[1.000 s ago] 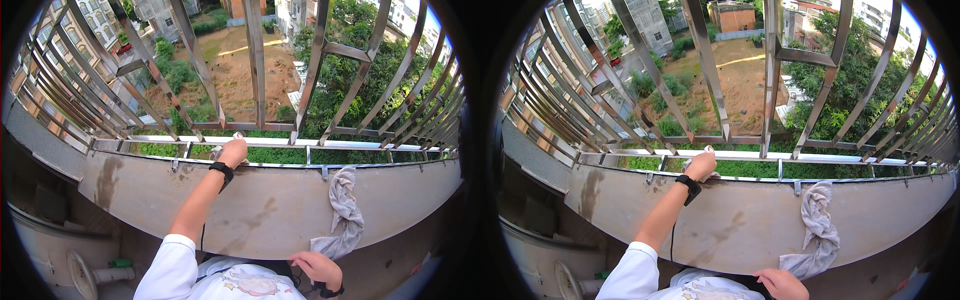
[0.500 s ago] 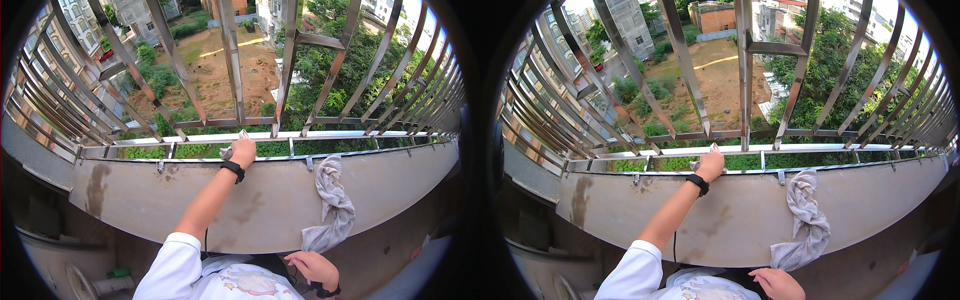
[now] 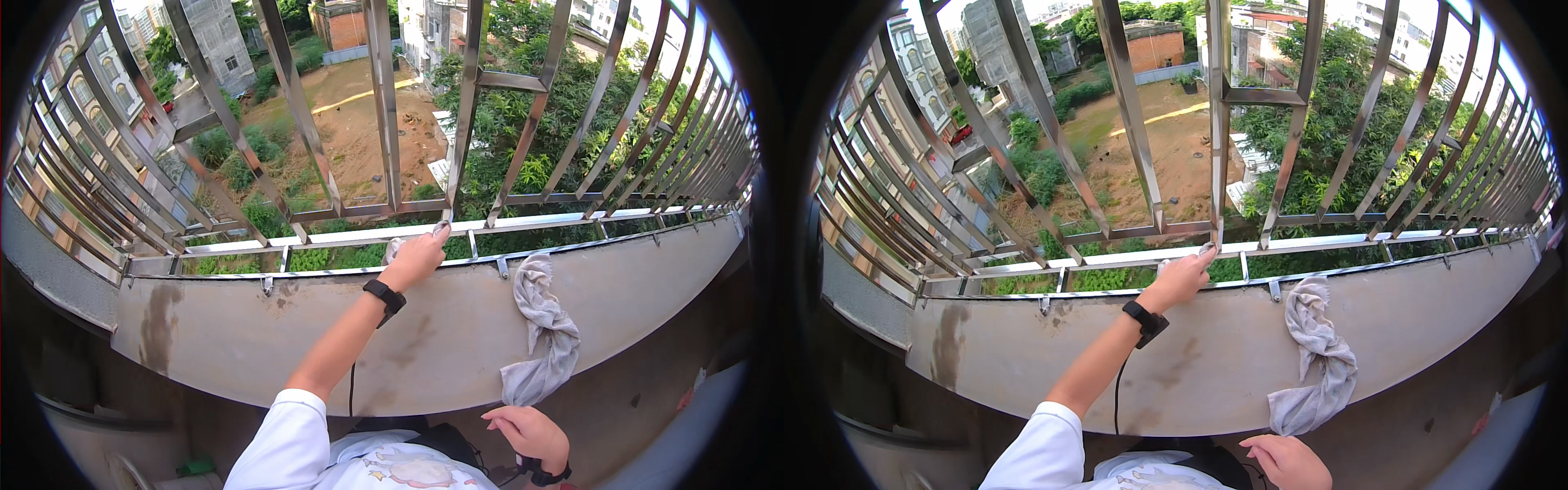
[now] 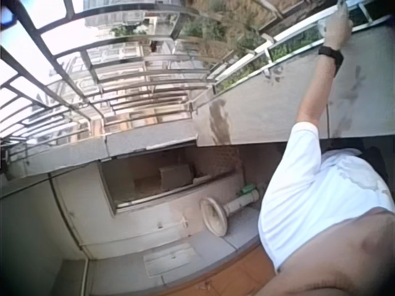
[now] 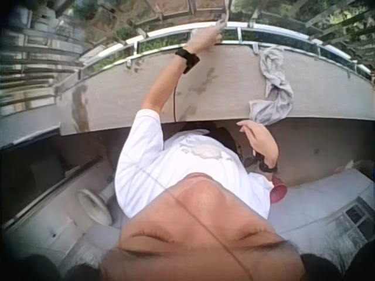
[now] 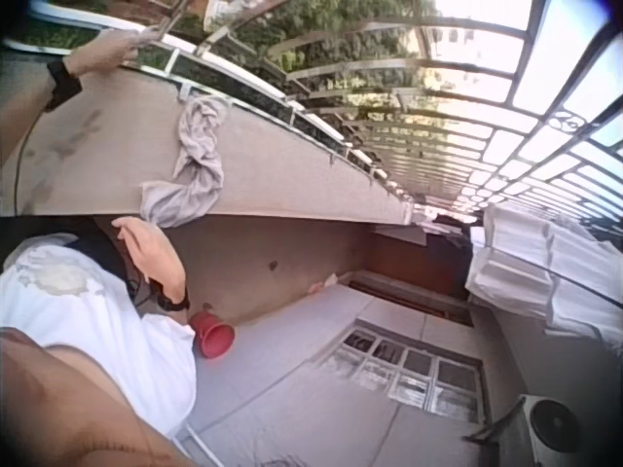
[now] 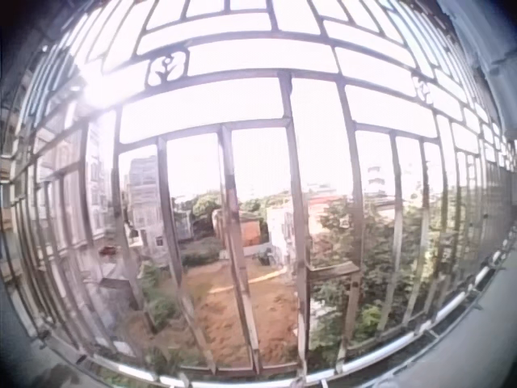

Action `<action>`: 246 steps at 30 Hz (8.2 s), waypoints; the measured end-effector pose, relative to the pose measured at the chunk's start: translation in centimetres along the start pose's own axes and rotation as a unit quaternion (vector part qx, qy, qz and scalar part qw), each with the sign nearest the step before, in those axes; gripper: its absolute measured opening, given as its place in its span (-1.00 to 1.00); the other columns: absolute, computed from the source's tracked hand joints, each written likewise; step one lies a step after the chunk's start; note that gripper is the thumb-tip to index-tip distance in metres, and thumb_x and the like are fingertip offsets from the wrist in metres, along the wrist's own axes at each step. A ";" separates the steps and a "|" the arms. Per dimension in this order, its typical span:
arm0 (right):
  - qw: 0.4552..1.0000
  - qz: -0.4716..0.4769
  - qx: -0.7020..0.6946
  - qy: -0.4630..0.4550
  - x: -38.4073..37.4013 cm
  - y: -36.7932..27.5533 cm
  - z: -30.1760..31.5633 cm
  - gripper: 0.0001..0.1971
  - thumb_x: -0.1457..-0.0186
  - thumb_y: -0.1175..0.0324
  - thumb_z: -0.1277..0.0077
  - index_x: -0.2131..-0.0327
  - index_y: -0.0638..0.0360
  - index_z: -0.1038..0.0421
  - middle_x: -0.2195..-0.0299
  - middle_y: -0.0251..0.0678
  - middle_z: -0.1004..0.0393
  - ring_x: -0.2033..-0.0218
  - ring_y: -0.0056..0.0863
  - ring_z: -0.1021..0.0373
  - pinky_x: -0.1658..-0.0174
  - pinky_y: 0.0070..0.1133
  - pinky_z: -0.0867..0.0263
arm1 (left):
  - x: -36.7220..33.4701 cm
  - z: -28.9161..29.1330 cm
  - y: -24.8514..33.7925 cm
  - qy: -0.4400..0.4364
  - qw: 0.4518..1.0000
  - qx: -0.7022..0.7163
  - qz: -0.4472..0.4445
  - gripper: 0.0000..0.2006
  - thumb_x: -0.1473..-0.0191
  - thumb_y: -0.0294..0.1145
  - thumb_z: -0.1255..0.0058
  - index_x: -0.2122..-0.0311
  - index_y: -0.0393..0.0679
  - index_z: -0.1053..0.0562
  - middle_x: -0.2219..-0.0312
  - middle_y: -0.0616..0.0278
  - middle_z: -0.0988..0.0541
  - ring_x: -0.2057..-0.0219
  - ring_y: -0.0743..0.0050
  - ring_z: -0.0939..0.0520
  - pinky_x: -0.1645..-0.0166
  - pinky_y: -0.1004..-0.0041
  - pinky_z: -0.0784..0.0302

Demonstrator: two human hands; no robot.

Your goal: The person washes a cloth in a sink and then uses it to wipe down a metal balcony railing.

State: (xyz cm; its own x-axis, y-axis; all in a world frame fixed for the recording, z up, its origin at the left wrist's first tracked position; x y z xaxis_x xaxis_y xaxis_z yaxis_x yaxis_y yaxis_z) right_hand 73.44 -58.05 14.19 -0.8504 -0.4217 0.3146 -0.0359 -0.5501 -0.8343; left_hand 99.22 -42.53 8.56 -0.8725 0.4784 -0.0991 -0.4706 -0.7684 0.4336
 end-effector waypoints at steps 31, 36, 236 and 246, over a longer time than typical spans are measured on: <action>0.929 0.214 0.015 0.301 -1.2 -13.0 -7.6 -0.59 0.19 0.38 -0.01 0.18 0.17 -0.21 0.49 -0.32 -0.31 0.51 -0.54 -0.25 0.45 -0.69 -0.19 | 23.9 18.9 11.7 0.247 0.838 0.468 -0.136 -0.45 0.19 -0.53 0.00 0.03 -0.23 -0.11 0.35 0.26 -0.44 0.42 0.73 -0.41 0.31 0.66 -0.35; 0.894 0.304 0.064 0.324 0.4 -11.4 -4.9 -0.79 0.19 0.48 0.03 0.36 0.22 -0.34 0.48 -0.31 -0.26 0.53 -0.53 -0.22 0.46 -0.69 -0.18 | 22.7 18.0 12.1 0.245 0.811 0.520 -0.105 -0.64 0.13 -0.47 0.06 0.16 -0.31 -0.24 0.42 0.27 -0.44 0.44 0.69 -0.41 0.33 0.67 -0.34; 0.724 -0.203 0.612 0.245 -23.5 23.0 32.1 -0.74 0.09 0.36 0.27 0.25 0.06 -0.26 0.33 -0.33 -0.31 0.34 -0.42 -0.27 0.42 -0.49 -0.13 | -8.1 6.3 2.1 0.270 0.940 0.203 0.046 -0.83 -0.02 -0.53 0.47 0.29 -0.10 0.10 0.34 0.17 -0.19 0.47 0.48 -0.41 0.45 0.50 -0.33; 0.796 -0.196 0.529 0.217 -22.9 21.5 31.8 -0.67 0.19 0.38 0.19 0.25 0.20 -0.23 0.39 -0.29 -0.38 0.36 -0.44 -0.34 0.38 -0.54 -0.25 | -7.8 6.7 1.9 0.261 0.942 0.207 0.052 -0.79 -0.03 -0.50 0.44 0.27 -0.08 0.12 0.36 0.17 -0.21 0.49 0.49 -0.41 0.50 0.52 -0.32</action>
State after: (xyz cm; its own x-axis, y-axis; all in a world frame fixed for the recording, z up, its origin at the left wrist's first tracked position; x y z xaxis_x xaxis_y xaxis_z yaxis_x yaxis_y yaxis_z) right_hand 108.84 -83.21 3.43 -0.9923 0.0949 0.0795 -0.0764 -0.9745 0.2109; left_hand 106.04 -44.86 16.11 -0.9077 0.0533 -0.4163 -0.3818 -0.5169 0.7662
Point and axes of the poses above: each hand's wrist, its own x-axis away from the middle knuckle, its own z-axis out of the back of the hand, y = z × x, the point moved 5 cm from there along -x, towards the middle knuckle
